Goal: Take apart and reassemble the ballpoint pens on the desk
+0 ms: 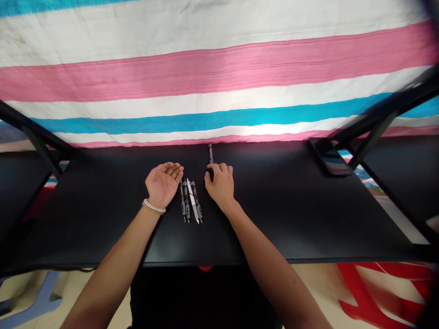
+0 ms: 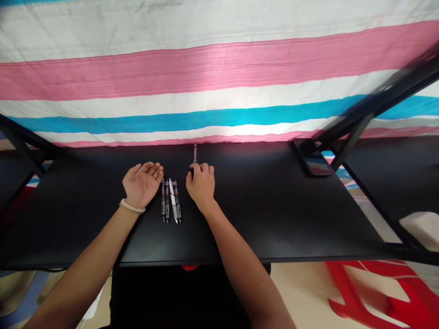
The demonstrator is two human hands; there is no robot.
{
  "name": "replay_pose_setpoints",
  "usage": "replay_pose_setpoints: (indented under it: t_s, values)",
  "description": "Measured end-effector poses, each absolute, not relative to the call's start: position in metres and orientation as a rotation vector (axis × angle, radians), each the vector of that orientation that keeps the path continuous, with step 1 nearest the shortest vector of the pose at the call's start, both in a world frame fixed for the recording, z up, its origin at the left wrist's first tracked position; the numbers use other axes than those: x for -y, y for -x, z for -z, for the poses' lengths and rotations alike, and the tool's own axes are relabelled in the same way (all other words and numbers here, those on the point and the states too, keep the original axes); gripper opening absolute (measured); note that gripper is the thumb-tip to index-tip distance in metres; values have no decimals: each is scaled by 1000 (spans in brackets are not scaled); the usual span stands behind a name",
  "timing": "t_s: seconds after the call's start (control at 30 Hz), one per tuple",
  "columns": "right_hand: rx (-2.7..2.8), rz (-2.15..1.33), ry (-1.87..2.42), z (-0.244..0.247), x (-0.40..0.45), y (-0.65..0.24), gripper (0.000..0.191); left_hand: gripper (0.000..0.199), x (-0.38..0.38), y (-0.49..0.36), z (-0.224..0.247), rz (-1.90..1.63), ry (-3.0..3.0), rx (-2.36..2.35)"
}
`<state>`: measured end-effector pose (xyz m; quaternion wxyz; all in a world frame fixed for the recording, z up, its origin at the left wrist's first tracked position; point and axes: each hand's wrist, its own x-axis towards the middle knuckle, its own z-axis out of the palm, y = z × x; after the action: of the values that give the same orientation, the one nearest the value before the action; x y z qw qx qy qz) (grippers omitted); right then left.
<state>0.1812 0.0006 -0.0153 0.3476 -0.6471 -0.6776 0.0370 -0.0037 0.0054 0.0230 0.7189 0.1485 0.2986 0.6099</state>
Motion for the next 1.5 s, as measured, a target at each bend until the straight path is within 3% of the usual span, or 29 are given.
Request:
replay_pose_setpoints:
  t_s: [0.17,0.4,0.8,1.07,1.37,1.5]
  values:
    - [1758,-144,1573,8,2,-181,21,21,-5,3,-22,-1338,-348,-684]
    - [2284,-722,1186,-8,17,-177,12,19,-6,2,-23,-1347,-356,-664]
    - [2329,-647,1187,-11,20,-173,6,20,-4,-2,-27,-1386,-390,-675]
    - [2249,-674,1194,-7,18,-177,12,17,-2,-3,-27,-1400,-439,-679]
    - [1801,-1116,934,-15,23,-168,10,19,-2,-4,-24,-1343,-581,-708]
    - [1653,-1136,917,-12,27,-157,17,24,3,-10,-24,-1211,-687,-816]
